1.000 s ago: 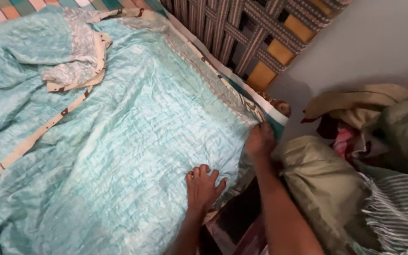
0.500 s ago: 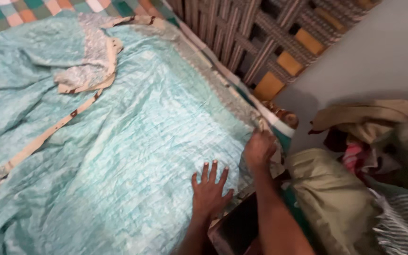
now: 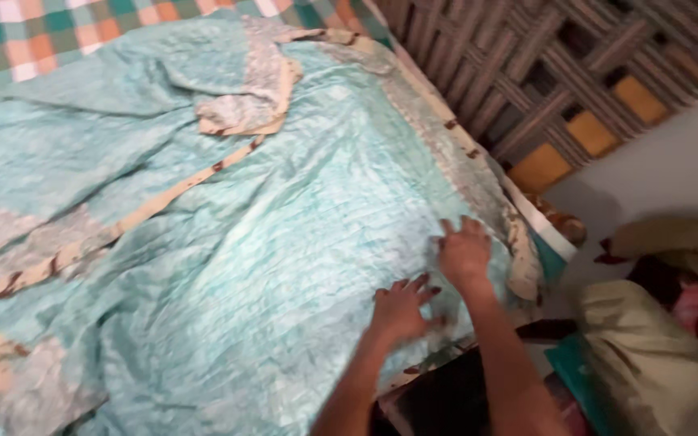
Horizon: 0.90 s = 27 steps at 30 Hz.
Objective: The person smooths a plaid sheet on a bed, then picks up a light blue patterned blanket from the floor and spreads it over the sheet. The person repeatedly smooths and adjusts the blanket across the bed surface.
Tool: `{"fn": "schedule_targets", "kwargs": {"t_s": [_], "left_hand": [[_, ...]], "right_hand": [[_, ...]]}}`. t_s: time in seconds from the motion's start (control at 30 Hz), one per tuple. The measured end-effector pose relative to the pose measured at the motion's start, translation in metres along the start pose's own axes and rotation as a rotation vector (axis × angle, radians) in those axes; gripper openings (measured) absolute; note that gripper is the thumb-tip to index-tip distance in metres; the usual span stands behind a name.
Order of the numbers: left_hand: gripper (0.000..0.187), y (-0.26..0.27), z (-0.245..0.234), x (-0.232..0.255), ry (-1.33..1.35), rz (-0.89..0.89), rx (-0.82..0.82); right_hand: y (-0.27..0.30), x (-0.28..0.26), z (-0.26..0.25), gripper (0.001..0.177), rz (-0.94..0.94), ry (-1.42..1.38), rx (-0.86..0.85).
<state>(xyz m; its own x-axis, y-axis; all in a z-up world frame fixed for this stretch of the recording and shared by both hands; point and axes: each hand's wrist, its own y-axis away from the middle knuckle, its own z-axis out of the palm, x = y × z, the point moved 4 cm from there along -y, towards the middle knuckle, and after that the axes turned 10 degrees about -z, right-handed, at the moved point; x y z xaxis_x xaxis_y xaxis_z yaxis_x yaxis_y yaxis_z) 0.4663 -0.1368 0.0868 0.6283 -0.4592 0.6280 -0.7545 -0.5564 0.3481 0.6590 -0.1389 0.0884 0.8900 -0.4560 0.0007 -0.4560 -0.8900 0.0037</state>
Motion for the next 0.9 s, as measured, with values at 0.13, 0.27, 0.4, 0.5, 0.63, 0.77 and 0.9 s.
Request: {"fn": "schedule_targets", "kwargs": {"t_s": [0.13, 0.27, 0.4, 0.5, 0.63, 0.77, 0.9], "left_hand": [[0.064, 0.007, -0.039, -0.127, 0.122, -0.212, 0.202], [0.071, 0.073, -0.049, -0.205, -0.22, -0.131, 0.376], [0.073, 0.1, -0.071, -0.248, -0.383, -0.426, 0.265], [0.076, 0.139, -0.097, -0.293, -0.327, -0.519, 0.435], [0.085, 0.158, -0.094, -0.31, -0.224, -0.723, 0.273], [0.087, 0.152, -0.09, -0.294, -0.163, -0.711, 0.128], [0.062, 0.183, -0.099, -0.326, -0.237, -0.442, 0.185]], "right_hand": [[0.011, -0.117, 0.02, 0.062, -0.419, 0.058, -0.131], [0.04, -0.124, 0.054, 0.069, -0.343, 0.073, -0.571], [0.037, -0.066, 0.057, 0.066, -0.045, 0.113, -0.523], [0.042, -0.057, 0.063, 0.064, 0.151, 0.122, -0.477], [0.055, -0.081, 0.079, 0.064, 0.249, 0.39, -0.262], [0.046, -0.255, 0.131, 0.065, -0.233, 0.281, -0.086], [0.114, -0.401, 0.122, 0.061, -0.321, -0.202, -0.22]]}}
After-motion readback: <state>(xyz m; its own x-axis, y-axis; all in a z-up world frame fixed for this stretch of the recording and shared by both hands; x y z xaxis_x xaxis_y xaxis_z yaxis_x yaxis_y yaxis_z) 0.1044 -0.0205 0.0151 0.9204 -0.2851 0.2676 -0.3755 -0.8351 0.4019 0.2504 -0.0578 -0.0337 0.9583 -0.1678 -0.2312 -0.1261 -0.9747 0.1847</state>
